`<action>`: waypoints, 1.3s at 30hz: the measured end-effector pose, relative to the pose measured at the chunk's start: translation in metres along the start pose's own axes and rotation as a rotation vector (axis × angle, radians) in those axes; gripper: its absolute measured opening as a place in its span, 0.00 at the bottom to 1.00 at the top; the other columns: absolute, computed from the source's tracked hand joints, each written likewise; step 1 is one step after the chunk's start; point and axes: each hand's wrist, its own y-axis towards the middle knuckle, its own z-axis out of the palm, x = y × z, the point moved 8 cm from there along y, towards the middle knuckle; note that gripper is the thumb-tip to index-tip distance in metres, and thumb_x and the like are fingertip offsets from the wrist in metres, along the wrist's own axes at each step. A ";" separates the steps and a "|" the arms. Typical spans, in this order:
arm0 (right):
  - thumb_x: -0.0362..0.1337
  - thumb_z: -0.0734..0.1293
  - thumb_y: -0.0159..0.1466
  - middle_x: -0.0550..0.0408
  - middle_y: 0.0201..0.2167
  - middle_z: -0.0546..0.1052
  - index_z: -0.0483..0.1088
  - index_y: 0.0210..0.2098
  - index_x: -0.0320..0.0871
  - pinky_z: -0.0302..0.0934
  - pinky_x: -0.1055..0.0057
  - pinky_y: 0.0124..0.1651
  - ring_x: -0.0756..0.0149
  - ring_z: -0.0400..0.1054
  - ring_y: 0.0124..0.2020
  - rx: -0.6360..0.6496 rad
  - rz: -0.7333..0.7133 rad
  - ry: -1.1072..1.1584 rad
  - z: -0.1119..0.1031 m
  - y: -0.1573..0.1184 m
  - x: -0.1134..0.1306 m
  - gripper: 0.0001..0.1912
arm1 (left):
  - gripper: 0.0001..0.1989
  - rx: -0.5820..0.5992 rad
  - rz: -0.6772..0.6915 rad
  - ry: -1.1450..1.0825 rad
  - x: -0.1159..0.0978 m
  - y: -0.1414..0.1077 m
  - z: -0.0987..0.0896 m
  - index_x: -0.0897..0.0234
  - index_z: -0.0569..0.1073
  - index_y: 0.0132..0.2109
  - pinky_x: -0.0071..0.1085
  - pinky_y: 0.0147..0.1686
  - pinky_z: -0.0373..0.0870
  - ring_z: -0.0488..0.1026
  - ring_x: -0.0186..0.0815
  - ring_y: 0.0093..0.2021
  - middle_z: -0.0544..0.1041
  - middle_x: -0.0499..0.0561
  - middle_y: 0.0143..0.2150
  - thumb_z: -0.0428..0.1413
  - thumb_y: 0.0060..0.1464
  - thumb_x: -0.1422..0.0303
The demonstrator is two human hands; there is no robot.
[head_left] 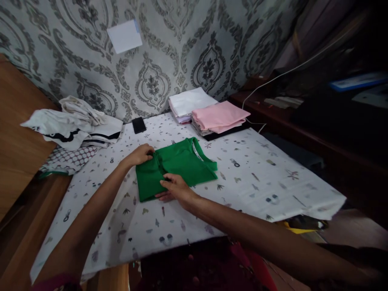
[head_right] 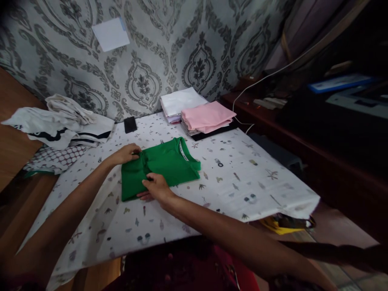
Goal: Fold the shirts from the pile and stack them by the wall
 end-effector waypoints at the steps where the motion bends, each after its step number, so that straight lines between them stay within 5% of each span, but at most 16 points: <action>1: 0.33 0.66 0.65 0.52 0.33 0.78 0.65 0.46 0.41 0.71 0.75 0.25 0.66 0.78 0.26 -0.005 -0.014 -0.006 -0.001 -0.001 0.000 0.10 | 0.09 -0.008 0.004 -0.010 0.000 0.000 0.000 0.62 0.76 0.34 0.34 0.45 0.69 0.72 0.39 0.41 0.76 0.50 0.36 0.57 0.42 0.71; 8: 0.32 0.62 0.67 0.60 0.28 0.75 0.61 0.58 0.42 0.68 0.76 0.22 0.69 0.74 0.19 -0.017 -0.105 -0.116 -0.009 -0.003 0.004 0.20 | 0.10 -0.018 -0.016 -0.068 0.005 0.001 -0.002 0.64 0.73 0.35 0.29 0.31 0.68 0.69 0.35 0.29 0.73 0.47 0.28 0.51 0.55 0.63; 15: 0.31 0.60 0.67 0.60 0.27 0.72 0.59 0.57 0.40 0.67 0.77 0.19 0.69 0.73 0.18 -0.039 -0.072 -0.157 -0.014 0.001 0.002 0.19 | 0.06 -0.128 0.003 0.065 0.010 0.009 0.004 0.63 0.74 0.33 0.30 0.36 0.64 0.69 0.37 0.33 0.73 0.47 0.29 0.54 0.51 0.65; 31: 0.30 0.60 0.68 0.64 0.26 0.69 0.58 0.59 0.43 0.69 0.76 0.21 0.71 0.73 0.18 0.005 -0.101 -0.170 -0.013 0.004 0.006 0.21 | 0.09 -0.323 -0.040 0.224 0.004 -0.018 0.009 0.61 0.71 0.42 0.36 0.44 0.65 0.71 0.42 0.42 0.75 0.53 0.38 0.48 0.63 0.64; 35: 0.31 0.60 0.67 0.66 0.25 0.67 0.60 0.56 0.43 0.69 0.76 0.22 0.69 0.74 0.20 -0.027 -0.107 -0.128 -0.018 0.001 0.011 0.18 | 0.12 -0.426 -0.028 0.320 -0.013 -0.038 0.003 0.63 0.70 0.49 0.44 0.53 0.63 0.67 0.49 0.53 0.73 0.60 0.50 0.50 0.63 0.64; 39: 0.28 0.62 0.63 0.66 0.24 0.68 0.60 0.54 0.42 0.69 0.76 0.23 0.68 0.75 0.22 -0.024 -0.126 -0.106 -0.021 -0.001 0.015 0.19 | 0.14 -0.426 0.110 0.253 -0.037 -0.078 0.017 0.64 0.70 0.51 0.43 0.54 0.65 0.70 0.45 0.53 0.74 0.59 0.50 0.45 0.66 0.62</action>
